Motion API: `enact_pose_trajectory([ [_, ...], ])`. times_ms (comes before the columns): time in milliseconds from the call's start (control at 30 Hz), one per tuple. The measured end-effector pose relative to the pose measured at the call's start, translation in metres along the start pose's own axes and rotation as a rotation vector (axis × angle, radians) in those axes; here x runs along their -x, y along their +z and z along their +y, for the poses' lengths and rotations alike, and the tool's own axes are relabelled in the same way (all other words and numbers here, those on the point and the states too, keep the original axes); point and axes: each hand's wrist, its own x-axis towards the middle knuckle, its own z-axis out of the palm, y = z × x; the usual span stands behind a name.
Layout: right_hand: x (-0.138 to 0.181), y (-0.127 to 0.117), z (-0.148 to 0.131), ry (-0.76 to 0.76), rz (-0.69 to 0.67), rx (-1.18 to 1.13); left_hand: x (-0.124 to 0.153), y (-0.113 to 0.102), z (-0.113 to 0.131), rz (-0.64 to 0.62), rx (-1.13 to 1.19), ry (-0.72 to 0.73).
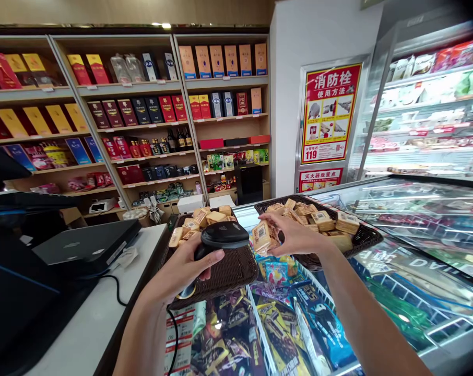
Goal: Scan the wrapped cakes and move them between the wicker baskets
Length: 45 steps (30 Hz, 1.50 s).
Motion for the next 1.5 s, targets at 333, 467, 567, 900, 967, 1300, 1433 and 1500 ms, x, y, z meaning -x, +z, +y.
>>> enact_pose_trajectory([
  [333,0.001,-0.007,-0.003,0.013,-0.091,0.009,-0.002,0.001,-0.003,-0.081,-0.008,0.012],
  [467,0.003,-0.009,-0.004,-0.011,-0.134,-0.017,-0.002,0.001,-0.002,-0.081,0.012,0.038],
  [567,0.004,-0.010,-0.005,-0.029,-0.135,-0.013,-0.002,0.001,-0.004,-0.074,0.022,0.042],
  [900,0.002,-0.018,0.014,0.128,-0.108,0.208,-0.006,-0.002,-0.003,-0.042,-0.037,-0.003],
  [967,0.007,-0.024,0.029,0.231,0.014,0.292,-0.005,-0.004,-0.003,-0.010,-0.041,-0.008],
  [1300,0.010,-0.023,0.101,0.872,0.511,0.501,-0.002,-0.038,-0.027,0.178,-0.098,-0.056],
  [1433,0.004,-0.015,0.086,0.836,0.449,0.583,0.000,-0.051,-0.033,0.247,-0.163,-0.068],
  [1500,0.000,-0.010,0.069,0.761,0.437,0.629,0.002,-0.055,-0.035,0.292,-0.185,-0.078],
])
